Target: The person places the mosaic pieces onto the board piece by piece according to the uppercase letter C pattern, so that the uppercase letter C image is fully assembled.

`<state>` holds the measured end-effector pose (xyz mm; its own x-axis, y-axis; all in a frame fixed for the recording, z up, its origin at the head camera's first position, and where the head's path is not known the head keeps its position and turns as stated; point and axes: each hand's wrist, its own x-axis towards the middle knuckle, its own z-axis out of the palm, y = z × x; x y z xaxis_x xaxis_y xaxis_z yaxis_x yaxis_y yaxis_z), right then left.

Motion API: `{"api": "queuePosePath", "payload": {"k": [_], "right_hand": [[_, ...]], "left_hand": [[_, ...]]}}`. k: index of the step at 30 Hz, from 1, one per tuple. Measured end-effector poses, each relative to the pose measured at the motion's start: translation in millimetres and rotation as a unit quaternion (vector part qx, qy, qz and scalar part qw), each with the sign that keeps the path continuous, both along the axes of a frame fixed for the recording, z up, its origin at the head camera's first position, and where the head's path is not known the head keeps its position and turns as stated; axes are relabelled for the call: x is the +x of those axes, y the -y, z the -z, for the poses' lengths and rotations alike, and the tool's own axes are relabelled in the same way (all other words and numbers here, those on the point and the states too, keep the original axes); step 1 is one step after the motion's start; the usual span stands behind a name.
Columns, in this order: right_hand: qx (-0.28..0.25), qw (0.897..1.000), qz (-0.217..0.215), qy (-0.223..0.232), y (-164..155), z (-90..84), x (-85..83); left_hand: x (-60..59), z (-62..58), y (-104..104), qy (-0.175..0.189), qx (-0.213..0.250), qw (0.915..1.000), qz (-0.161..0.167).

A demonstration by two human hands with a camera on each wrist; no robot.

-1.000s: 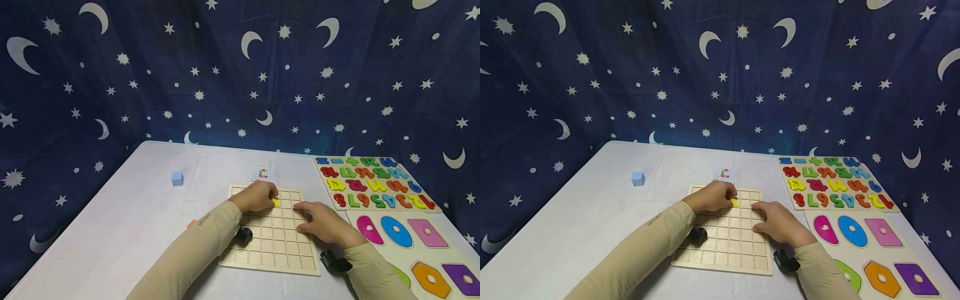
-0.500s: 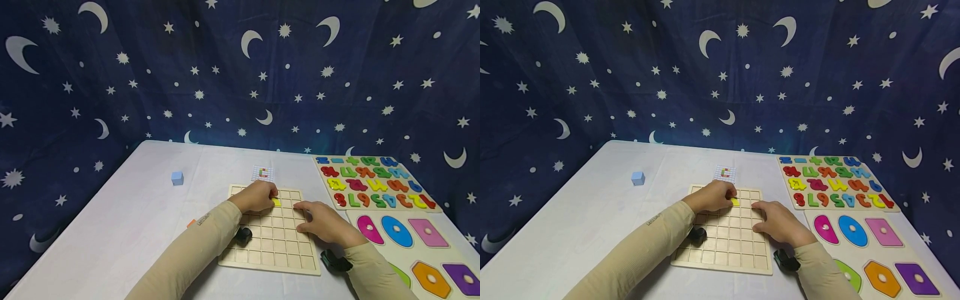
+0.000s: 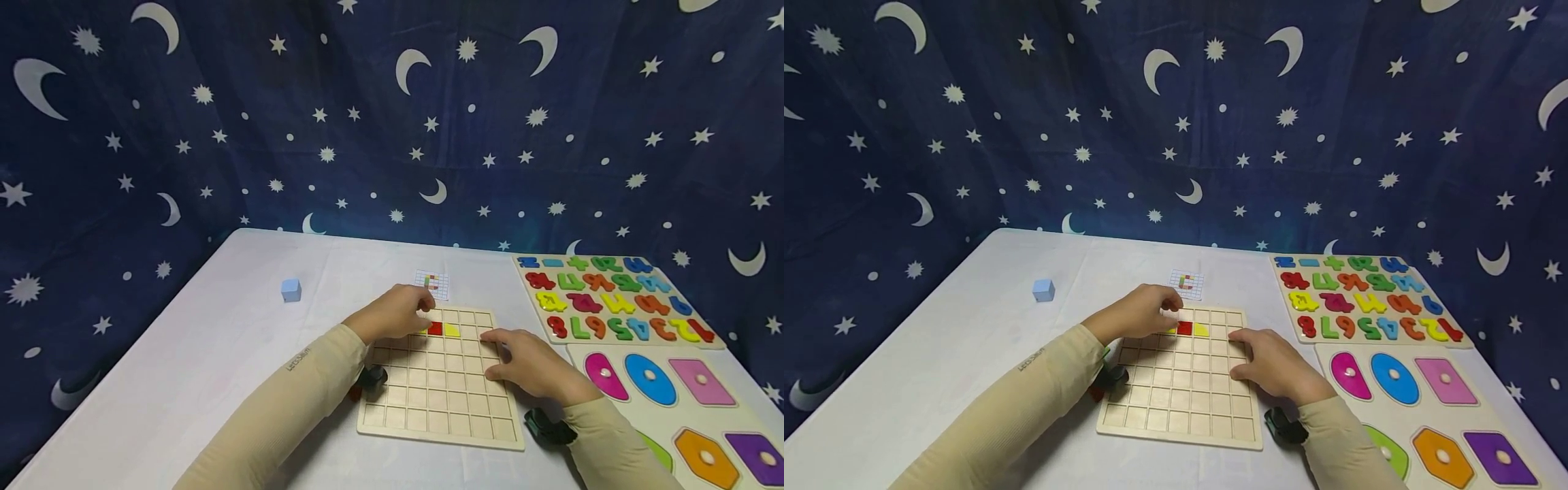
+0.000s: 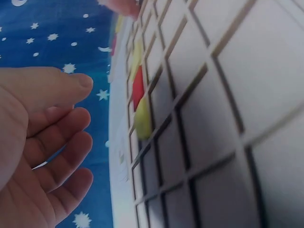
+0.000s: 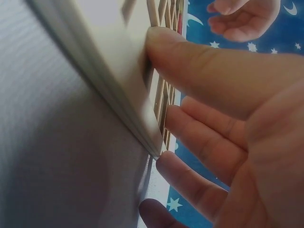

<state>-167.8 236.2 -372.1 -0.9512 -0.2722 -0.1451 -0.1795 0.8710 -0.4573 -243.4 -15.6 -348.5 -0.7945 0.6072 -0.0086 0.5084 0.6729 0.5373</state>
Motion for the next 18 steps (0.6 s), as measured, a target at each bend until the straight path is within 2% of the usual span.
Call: {"api": "queuePosePath", "payload": {"k": [5, 9, 18], "right_hand": [[-0.002, 1.0, -0.001, -0.004, 0, -0.9, 0.4], [-0.001, 1.0, -0.002, -0.006, 0, -0.6, -0.2], [-0.001, 1.0, -0.001, -0.006, 1, -0.9, 0.6]], "left_hand": [[5.2, -5.1, 18, -0.01, 0.004, 0.9999, -0.007], [10.4, -6.8, 33, -0.006, 0.007, 0.9995, -0.032], [17.3, -3.1, 61, -0.01, 0.013, 0.9979, -0.062]]}}
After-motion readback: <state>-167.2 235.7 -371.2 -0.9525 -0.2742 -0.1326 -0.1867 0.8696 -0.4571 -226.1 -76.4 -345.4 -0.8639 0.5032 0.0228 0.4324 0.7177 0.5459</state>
